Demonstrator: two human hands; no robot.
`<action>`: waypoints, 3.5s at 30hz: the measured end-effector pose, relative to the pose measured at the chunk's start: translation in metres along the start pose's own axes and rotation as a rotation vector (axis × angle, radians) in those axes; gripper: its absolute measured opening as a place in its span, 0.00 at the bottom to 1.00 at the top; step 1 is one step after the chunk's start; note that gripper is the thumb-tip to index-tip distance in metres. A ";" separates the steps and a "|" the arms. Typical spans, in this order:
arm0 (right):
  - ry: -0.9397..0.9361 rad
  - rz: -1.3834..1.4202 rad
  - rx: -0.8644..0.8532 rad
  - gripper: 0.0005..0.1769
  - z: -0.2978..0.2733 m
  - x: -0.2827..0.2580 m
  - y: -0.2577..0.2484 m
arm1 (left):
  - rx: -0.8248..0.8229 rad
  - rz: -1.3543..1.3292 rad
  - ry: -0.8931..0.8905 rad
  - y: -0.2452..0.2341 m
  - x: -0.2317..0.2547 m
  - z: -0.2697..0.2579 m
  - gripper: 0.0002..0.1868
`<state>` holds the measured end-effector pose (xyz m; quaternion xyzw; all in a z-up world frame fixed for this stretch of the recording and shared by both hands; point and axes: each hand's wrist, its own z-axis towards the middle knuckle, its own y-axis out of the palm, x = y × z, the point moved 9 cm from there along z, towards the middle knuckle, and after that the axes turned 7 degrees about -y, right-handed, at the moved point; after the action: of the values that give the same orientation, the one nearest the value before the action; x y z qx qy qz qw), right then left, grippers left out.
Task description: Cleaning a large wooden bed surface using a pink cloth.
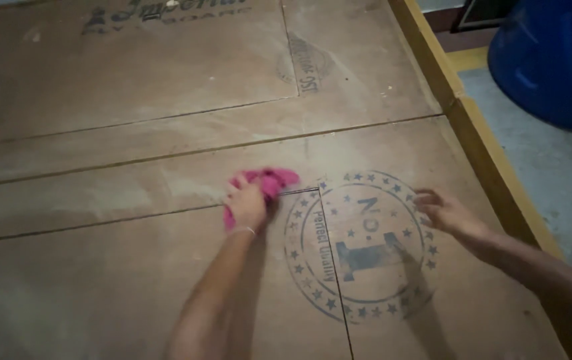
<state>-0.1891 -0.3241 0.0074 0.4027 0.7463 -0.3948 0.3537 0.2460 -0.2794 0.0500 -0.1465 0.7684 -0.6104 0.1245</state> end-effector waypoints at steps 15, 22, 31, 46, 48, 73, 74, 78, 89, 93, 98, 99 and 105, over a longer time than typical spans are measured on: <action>-0.060 -0.358 -0.283 0.45 0.109 -0.014 0.107 | 0.213 -0.010 0.901 0.075 0.211 -0.158 0.21; -0.584 -0.664 -0.417 0.23 0.128 -0.110 0.168 | 0.108 0.044 0.562 0.044 0.145 -0.024 0.22; -1.078 -0.788 -0.312 0.37 0.101 -0.177 0.141 | 0.239 -0.259 0.207 -0.018 0.136 -0.058 0.42; -0.906 -1.061 -0.076 0.38 0.177 -0.149 0.048 | 0.185 -0.114 0.033 -0.019 0.184 0.039 0.23; -0.924 -1.064 -0.077 0.42 0.171 -0.160 0.044 | 0.244 -0.248 -0.032 -0.054 0.178 0.028 0.27; -0.852 -1.402 -0.083 0.45 0.096 -0.199 -0.028 | 0.230 -0.227 0.219 -0.037 0.249 0.059 0.36; -0.844 -1.361 -0.120 0.45 0.095 -0.203 -0.026 | 0.277 -0.267 0.202 -0.049 0.253 0.050 0.41; -0.841 -1.107 -0.189 0.44 0.100 -0.230 -0.020 | 0.138 -0.095 0.356 -0.010 0.320 -0.010 0.30; -1.418 -1.184 -0.391 0.43 0.032 -0.256 0.054 | -0.103 0.027 0.340 0.059 0.280 0.030 0.31; -1.504 -1.172 -0.326 0.47 0.024 -0.268 0.066 | -0.066 0.017 0.222 0.021 0.260 0.042 0.26; -1.388 -1.157 -0.327 0.22 0.069 -0.246 0.045 | 0.381 -0.230 0.416 0.007 0.275 0.017 0.28; -1.395 -1.154 -0.327 0.22 0.086 -0.229 0.034 | 0.385 -0.227 0.410 -0.003 0.290 -0.003 0.28; -0.867 -0.873 -0.244 0.21 0.187 -0.153 -0.061 | 0.260 -0.138 1.198 0.019 0.393 -0.065 0.17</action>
<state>-0.1381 -0.5589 0.0735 -0.1793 0.6703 -0.5424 0.4737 -0.1433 -0.3647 0.0414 0.1889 0.6128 -0.6820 -0.3516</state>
